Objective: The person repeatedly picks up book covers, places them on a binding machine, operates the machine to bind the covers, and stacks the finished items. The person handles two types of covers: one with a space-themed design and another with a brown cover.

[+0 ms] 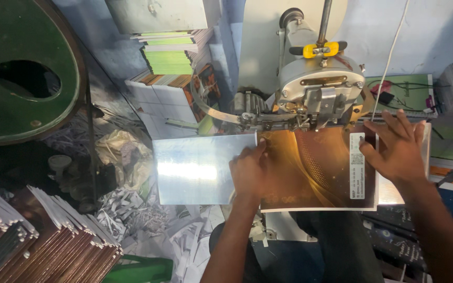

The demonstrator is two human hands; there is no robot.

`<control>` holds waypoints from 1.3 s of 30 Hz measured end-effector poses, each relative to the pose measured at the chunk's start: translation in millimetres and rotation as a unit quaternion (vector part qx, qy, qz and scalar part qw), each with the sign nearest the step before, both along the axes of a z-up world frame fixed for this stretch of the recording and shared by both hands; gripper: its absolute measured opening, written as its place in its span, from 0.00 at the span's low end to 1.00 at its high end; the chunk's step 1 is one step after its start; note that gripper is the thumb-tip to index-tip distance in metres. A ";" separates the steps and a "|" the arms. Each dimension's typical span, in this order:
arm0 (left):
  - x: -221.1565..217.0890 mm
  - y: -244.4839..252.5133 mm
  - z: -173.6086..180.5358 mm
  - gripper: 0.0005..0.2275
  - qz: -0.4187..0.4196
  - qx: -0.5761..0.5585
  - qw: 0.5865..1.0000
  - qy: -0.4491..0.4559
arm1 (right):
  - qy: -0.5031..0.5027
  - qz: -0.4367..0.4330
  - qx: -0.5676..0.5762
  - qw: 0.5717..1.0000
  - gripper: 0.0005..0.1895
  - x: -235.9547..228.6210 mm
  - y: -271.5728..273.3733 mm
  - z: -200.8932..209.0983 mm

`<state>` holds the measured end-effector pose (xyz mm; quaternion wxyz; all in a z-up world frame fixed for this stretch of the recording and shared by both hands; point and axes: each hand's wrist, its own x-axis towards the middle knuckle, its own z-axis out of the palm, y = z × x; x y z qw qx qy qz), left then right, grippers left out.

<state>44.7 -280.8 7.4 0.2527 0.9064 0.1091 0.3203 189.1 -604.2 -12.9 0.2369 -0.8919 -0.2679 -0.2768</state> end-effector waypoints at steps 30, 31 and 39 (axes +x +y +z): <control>19.9 -56.3 0.9 0.15 -0.046 0.006 0.998 0.044 | -0.082 0.075 -0.020 0.994 0.22 -18.4 65.5 25.8; 19.9 -56.5 1.3 0.15 -0.046 0.011 0.999 0.027 | -0.074 0.076 -0.018 0.994 0.22 -18.2 65.4 26.3; 18.7 -56.1 0.1 0.14 -0.050 -0.009 0.998 0.036 | -0.076 0.080 -0.029 0.993 0.22 -17.7 63.8 27.8</control>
